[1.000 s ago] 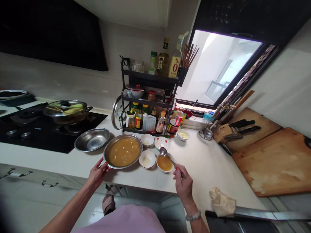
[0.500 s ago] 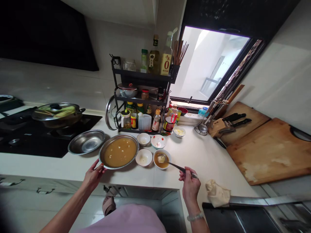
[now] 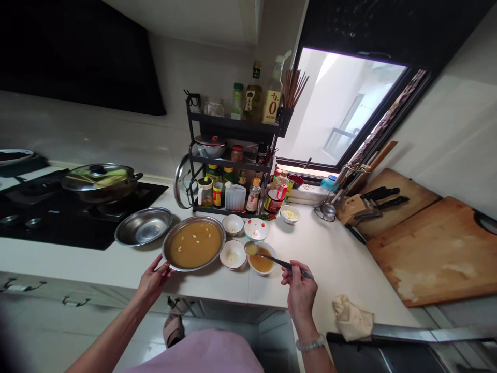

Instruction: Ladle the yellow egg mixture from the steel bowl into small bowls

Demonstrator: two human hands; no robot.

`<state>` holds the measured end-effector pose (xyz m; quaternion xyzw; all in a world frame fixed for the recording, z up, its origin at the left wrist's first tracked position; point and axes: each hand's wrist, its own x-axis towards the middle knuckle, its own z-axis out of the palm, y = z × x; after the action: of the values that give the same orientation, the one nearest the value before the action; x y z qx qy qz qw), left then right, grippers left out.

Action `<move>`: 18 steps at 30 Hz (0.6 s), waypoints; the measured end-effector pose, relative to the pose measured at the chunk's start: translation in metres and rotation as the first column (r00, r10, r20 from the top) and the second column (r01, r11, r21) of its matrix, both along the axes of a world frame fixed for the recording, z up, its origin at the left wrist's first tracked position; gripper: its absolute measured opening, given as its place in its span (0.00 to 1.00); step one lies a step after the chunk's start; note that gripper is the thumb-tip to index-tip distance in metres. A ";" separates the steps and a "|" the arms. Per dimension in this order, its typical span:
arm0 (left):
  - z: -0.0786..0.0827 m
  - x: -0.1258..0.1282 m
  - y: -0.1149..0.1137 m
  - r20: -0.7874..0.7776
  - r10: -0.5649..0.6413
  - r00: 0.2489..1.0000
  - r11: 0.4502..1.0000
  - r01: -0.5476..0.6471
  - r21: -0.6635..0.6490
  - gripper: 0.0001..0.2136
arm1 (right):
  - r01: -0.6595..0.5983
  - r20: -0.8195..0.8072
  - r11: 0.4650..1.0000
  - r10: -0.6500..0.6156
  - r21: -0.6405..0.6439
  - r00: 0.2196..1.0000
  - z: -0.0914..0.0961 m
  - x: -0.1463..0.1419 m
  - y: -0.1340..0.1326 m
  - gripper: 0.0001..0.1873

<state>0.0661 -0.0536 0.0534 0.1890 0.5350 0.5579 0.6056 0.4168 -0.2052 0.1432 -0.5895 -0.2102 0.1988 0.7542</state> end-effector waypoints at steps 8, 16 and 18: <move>-0.012 -0.003 0.003 0.009 -0.030 0.999 0.999 0.030 0.042 0.30 | -0.235 0.047 0.972 0.235 0.010 0.971 0.004 -0.053 0.052 0.18; -0.001 0.000 0.000 0.021 -0.015 1.000 1.000 0.015 0.013 0.34 | -0.487 0.519 0.873 0.422 -0.013 0.743 -0.008 -0.088 0.065 0.12; 0.000 0.000 0.000 0.025 -0.015 1.000 1.000 0.015 0.021 0.34 | -0.555 0.637 0.832 0.433 -0.009 0.638 -0.009 -0.086 0.060 0.12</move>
<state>0.0657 -0.0541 0.0536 0.1922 0.5200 0.5613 0.6146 0.3303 -0.1453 0.1344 -0.4664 -0.6150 0.1744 0.6114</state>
